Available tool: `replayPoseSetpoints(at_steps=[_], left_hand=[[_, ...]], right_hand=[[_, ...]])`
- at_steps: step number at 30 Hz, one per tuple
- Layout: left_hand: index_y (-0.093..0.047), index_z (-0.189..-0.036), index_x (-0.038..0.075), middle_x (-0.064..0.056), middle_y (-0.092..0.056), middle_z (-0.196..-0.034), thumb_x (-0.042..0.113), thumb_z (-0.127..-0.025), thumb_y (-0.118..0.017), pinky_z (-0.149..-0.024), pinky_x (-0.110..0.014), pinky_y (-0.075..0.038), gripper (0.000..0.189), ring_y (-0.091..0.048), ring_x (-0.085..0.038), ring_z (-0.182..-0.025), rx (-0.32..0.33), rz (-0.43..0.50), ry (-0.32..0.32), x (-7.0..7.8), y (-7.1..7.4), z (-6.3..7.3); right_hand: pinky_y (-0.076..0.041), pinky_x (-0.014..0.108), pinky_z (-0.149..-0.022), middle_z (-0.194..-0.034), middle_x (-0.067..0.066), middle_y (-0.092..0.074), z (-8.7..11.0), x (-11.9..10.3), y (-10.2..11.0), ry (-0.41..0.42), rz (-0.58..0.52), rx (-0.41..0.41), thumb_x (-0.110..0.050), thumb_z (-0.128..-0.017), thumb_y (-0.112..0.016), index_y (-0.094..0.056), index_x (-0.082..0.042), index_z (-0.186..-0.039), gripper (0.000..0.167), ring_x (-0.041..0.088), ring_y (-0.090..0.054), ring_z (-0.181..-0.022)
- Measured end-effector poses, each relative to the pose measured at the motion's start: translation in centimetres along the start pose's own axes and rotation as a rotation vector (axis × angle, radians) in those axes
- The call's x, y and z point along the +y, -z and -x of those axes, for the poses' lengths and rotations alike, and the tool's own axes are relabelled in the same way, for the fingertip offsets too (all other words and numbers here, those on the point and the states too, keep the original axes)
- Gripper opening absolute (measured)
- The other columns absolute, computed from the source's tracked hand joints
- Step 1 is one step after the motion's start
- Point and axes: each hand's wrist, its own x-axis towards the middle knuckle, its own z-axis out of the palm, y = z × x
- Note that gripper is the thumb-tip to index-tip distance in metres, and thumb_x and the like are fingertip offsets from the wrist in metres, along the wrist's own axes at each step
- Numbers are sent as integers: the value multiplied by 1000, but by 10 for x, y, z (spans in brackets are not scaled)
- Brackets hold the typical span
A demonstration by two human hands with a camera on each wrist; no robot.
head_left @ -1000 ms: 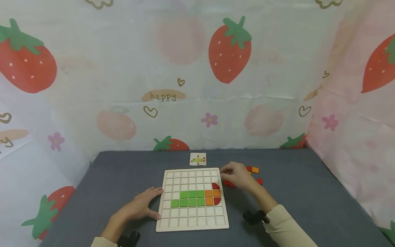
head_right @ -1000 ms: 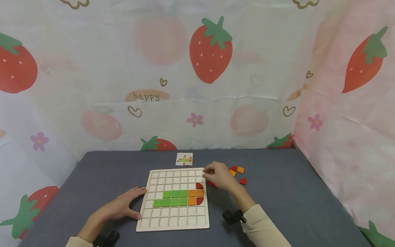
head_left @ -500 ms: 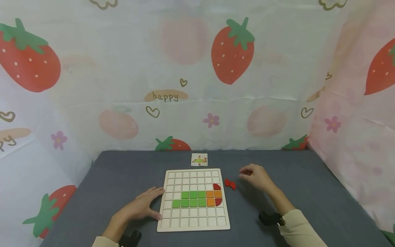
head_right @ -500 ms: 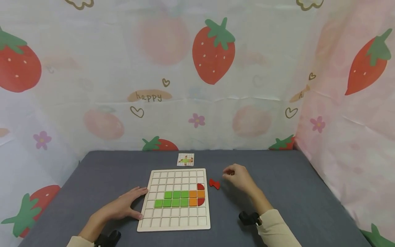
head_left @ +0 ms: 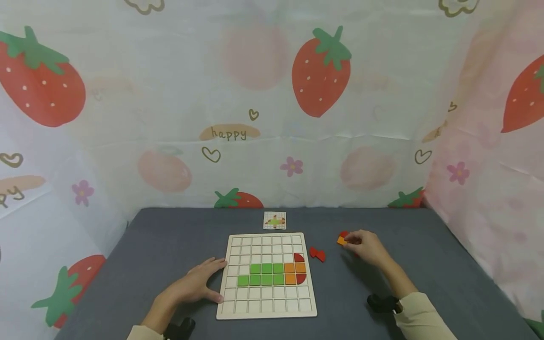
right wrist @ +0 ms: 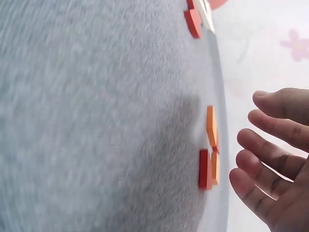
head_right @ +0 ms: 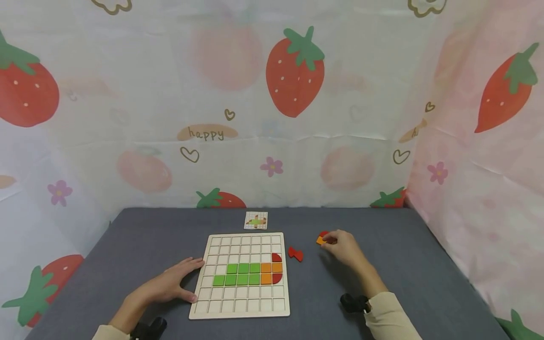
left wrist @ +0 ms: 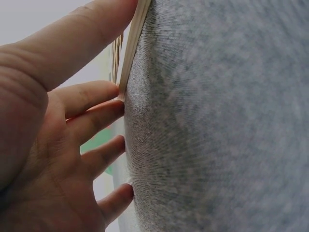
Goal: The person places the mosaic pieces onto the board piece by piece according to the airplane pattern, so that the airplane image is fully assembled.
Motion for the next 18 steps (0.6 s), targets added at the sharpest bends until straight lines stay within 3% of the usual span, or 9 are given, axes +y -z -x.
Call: replayPoseSetpoints(at_steps=[18], left_hand=[[-43,-145,0,-20,-41,-152,34,-66,-87,-107,-72,-20,97,-24,-48,-144,-1,10,-18,-3,0,1]], right_hand=[[-49,34,-67,-99,15,-62,4,17,3,-60,58,-26,-12,-87,-70,-70,1,-104,21,22,-60,-84]])
